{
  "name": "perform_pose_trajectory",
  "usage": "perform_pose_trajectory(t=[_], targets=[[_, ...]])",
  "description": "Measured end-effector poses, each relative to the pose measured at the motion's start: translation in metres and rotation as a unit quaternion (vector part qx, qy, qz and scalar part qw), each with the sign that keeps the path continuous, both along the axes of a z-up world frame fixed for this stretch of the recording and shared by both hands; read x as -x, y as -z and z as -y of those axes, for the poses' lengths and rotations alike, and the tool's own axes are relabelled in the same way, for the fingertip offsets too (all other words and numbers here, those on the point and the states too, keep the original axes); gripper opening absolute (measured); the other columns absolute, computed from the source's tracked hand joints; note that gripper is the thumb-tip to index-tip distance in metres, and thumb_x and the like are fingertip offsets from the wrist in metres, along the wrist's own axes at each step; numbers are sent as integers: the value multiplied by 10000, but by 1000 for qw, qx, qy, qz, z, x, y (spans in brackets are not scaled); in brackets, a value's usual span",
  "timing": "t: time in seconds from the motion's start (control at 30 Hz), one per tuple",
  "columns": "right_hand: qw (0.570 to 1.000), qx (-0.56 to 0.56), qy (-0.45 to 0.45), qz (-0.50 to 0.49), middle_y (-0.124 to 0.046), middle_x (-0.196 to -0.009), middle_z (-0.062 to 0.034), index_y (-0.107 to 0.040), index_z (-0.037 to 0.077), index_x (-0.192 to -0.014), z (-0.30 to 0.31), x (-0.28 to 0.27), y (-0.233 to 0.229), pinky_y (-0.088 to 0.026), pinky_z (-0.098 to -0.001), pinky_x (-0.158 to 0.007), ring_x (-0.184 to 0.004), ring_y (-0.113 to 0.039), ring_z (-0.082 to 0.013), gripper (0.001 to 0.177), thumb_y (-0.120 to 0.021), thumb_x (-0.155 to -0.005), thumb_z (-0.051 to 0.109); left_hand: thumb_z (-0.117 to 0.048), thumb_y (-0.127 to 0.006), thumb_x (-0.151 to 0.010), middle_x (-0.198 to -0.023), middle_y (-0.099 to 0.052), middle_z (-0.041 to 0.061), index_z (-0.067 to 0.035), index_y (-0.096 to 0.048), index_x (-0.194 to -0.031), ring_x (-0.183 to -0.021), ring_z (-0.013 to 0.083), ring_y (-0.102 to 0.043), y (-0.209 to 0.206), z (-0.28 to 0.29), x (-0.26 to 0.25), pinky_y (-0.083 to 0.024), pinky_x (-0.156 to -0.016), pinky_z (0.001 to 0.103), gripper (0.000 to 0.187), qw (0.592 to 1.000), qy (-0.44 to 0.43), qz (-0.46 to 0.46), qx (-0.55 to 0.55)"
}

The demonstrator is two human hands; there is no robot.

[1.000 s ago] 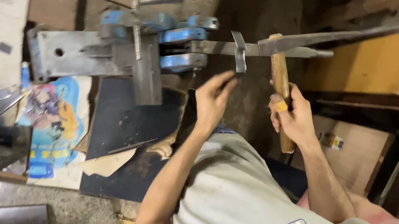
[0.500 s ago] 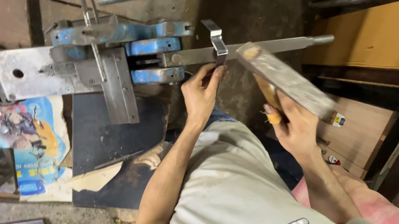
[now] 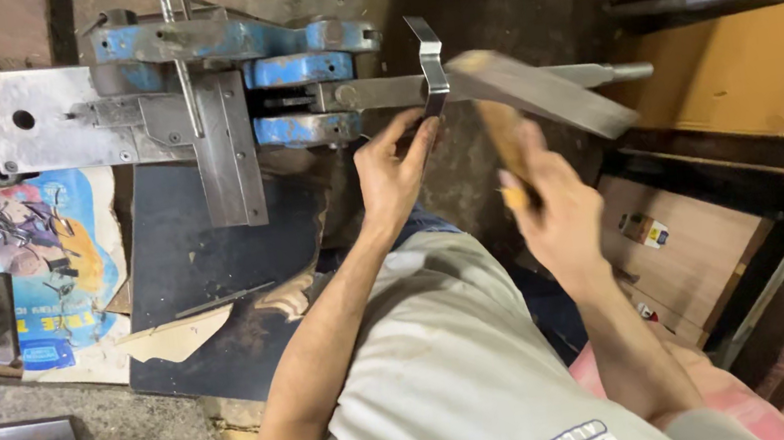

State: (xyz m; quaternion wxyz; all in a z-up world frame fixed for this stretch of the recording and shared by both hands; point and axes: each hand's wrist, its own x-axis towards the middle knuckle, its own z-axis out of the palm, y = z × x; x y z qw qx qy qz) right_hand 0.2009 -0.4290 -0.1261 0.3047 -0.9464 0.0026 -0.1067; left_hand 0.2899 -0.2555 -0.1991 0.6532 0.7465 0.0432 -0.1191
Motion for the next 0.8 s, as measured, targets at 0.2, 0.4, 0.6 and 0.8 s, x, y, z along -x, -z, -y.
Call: perform_pose_trajectory(t=[0.2, 0.4, 0.6, 0.8], targets=[[989, -122, 77, -44, -713, -1165, -152, -482, 54, -1546, 7, 12, 3, -599, -301, -849, -918, -745, -222, 542, -688, -1048, 110, -148, -759, -949, -876, -785, 72, -5, -737, -1140, -800, 58, -749, 1, 0, -1, -577, -710, 224, 240, 998, 1, 28, -64], [985, -49, 73, -151, -673, -939, -182, -536, 67, -1540, -1, 15, 23, -548, -330, -788, -808, -640, -276, 590, -753, -993, 109, -114, -708, -972, -888, -790, 34, -15, -749, -1141, -787, 56, -705, 5, 4, 1, -557, -696, 215, 199, 997, -13, -47, 61], [964, -219, 103, -113, -622, -752, -59, -461, 52, -1580, 8, 28, -2, -503, -262, -562, -582, -568, -108, 605, -683, -1017, 68, -73, -678, -1013, -990, -761, 43, 22, -705, -1199, -893, 84, -695, -7, -14, 3, -555, -841, 228, 211, 984, 2, -50, 171], [939, -334, -13, -83, -643, -830, -25, -385, 40, -1601, -10, 15, -22, -501, -221, -532, -606, -561, -62, 644, -657, -1018, 76, -9, -632, -1045, -1080, -733, 107, 55, -595, -1321, -1005, 182, -717, -52, -72, 40, -578, -970, 299, 285, 952, -31, -31, 303]])
